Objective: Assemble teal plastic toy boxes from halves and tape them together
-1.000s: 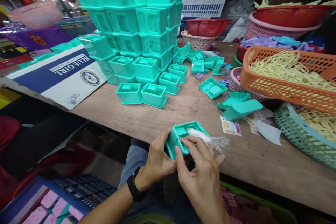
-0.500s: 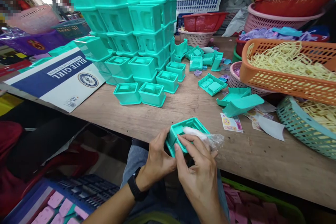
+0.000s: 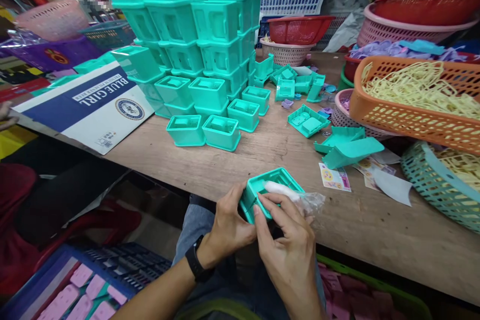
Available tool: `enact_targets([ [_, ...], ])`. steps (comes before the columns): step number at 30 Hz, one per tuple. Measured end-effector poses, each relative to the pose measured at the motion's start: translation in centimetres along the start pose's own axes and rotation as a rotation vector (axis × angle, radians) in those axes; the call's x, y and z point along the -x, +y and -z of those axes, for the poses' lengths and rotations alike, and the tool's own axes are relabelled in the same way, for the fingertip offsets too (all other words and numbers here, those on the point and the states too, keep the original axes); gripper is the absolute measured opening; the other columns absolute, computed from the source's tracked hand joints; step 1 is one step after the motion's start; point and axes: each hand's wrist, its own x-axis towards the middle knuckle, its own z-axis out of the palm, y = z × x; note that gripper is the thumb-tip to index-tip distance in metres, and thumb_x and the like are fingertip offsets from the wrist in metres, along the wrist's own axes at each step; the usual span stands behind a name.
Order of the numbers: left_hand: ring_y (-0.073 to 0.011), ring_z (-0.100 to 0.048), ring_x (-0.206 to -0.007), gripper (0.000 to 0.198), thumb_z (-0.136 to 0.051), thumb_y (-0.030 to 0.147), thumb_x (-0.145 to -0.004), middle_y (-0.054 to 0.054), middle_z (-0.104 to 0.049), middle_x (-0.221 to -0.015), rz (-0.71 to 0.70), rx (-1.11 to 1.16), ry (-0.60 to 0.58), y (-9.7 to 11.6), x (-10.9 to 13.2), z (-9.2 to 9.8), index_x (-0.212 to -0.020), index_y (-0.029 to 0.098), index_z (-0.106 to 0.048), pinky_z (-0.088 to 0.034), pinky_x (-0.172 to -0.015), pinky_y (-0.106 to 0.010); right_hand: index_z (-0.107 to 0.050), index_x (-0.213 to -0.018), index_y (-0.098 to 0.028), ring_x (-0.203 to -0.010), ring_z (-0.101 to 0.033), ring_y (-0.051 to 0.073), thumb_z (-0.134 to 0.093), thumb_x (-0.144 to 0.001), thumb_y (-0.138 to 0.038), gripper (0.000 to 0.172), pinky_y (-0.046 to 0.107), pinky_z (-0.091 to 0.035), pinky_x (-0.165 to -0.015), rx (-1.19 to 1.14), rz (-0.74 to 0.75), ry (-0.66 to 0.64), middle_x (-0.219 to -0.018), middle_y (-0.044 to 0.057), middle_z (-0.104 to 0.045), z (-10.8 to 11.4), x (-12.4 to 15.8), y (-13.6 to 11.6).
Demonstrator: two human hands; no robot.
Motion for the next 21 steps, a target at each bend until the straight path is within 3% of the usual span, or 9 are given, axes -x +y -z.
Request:
enact_targets([
  [4, -0.0223, -0.068, -0.076, 0.028, -0.066, 0.030, -0.081, -0.004, -0.068, -0.088, -0.010, -0.007, 0.015, 0.14, -0.10, -0.07, -0.106, 0.020, -0.059, -0.054, -0.066, -0.032, -0.081, -0.101, -0.025, -0.086, -0.073, 0.021, -0.069, -0.095, -0.028, 0.014, 0.020, -0.049, -0.040, 0.009, 0.023, 0.018, -0.099, 0.006, -0.077, -0.03, -0.06, 0.11],
  [8, -0.0218, -0.068, -0.076, 0.028, -0.067, 0.030, -0.080, -0.004, -0.068, -0.088, 0.008, -0.011, 0.023, 0.19, -0.06, -0.19, -0.105, 0.021, -0.059, -0.055, -0.067, -0.032, -0.081, -0.101, -0.026, -0.086, -0.074, 0.022, -0.069, -0.095, -0.028, 0.014, 0.028, -0.061, -0.059, 0.007, 0.036, 0.017, -0.098, 0.005, -0.077, 0.01, -0.11, 0.31],
  [11, -0.0228, -0.069, -0.076, 0.031, -0.068, 0.032, -0.079, -0.004, -0.069, -0.088, 0.021, -0.033, 0.023, 0.08, 0.09, -0.30, -0.106, 0.020, -0.059, -0.056, -0.068, -0.033, -0.081, -0.100, -0.025, -0.086, -0.074, 0.022, -0.069, -0.095, -0.029, 0.014, 0.031, -0.063, -0.069, 0.000, 0.037, 0.006, -0.097, 0.004, -0.078, 0.15, -0.15, 0.45],
  [21, -0.0274, -0.072, -0.086, 0.043, -0.073, 0.037, -0.077, -0.006, -0.071, -0.094, 0.029, -0.062, -0.004, -0.16, 0.23, -0.41, -0.115, 0.020, -0.059, -0.060, -0.074, -0.038, -0.081, -0.102, -0.028, -0.087, -0.074, 0.021, -0.069, -0.095, -0.030, 0.015, 0.027, -0.055, -0.055, -0.008, 0.002, -0.029, -0.100, 0.004, -0.078, 0.39, -0.23, 0.54],
])
